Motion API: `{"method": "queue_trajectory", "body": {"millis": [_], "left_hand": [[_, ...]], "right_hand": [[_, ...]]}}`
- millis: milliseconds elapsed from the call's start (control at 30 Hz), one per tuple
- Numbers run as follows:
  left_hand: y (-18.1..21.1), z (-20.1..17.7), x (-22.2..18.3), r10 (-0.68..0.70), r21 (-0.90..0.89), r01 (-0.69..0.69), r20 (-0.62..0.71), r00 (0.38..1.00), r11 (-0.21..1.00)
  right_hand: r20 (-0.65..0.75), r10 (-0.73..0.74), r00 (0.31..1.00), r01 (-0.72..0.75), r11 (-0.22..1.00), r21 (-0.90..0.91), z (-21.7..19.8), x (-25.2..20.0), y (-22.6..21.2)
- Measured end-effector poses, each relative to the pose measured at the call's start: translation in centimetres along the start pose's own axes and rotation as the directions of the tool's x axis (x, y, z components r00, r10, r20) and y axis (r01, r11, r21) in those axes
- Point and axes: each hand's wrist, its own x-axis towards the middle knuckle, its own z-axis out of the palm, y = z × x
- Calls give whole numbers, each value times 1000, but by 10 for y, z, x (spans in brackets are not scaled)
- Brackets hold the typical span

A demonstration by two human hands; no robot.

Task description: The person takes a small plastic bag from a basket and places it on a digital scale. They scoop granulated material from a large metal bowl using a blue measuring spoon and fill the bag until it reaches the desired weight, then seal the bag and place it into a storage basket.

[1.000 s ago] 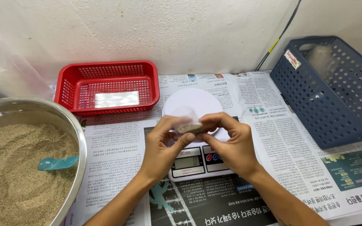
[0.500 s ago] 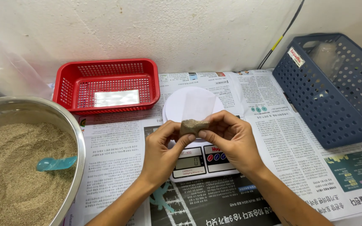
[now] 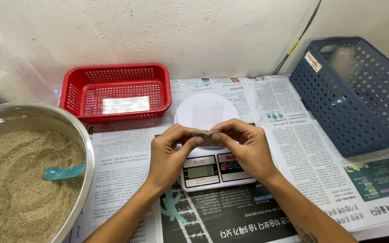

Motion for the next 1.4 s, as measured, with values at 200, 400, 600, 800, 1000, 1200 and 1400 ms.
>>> {"method": "queue_trajectory", "body": {"millis": [200,400,600,800,1000,1200,1400], "left_hand": [[1,0,2,-21,-68,18,-47,999,998],[10,3,0,-9,-85,5,-50,999,996],[-8,0,5,-88,-46,89,23,996,995],[-26,3,29,-104,165,89,86,991,982],[-30,1,50,-26,442,-48,160,987,896],[-28,5,54,-93,520,-11,174,980,854],[-23,6,52,-140,544,39,146,979,838]], "right_hand": [[8,36,999,-36,999,11,-7,6,8],[48,8,999,-8,1000,1,-2,1,16],[41,43,998,-38,993,-114,-7,11,0],[39,-36,999,43,978,-205,-21,27,24],[3,-24,1000,23,928,-372,-27,32,30],[-6,-28,1000,23,899,-437,-24,36,31],[-27,-44,999,25,866,-500,-23,41,36]]}}
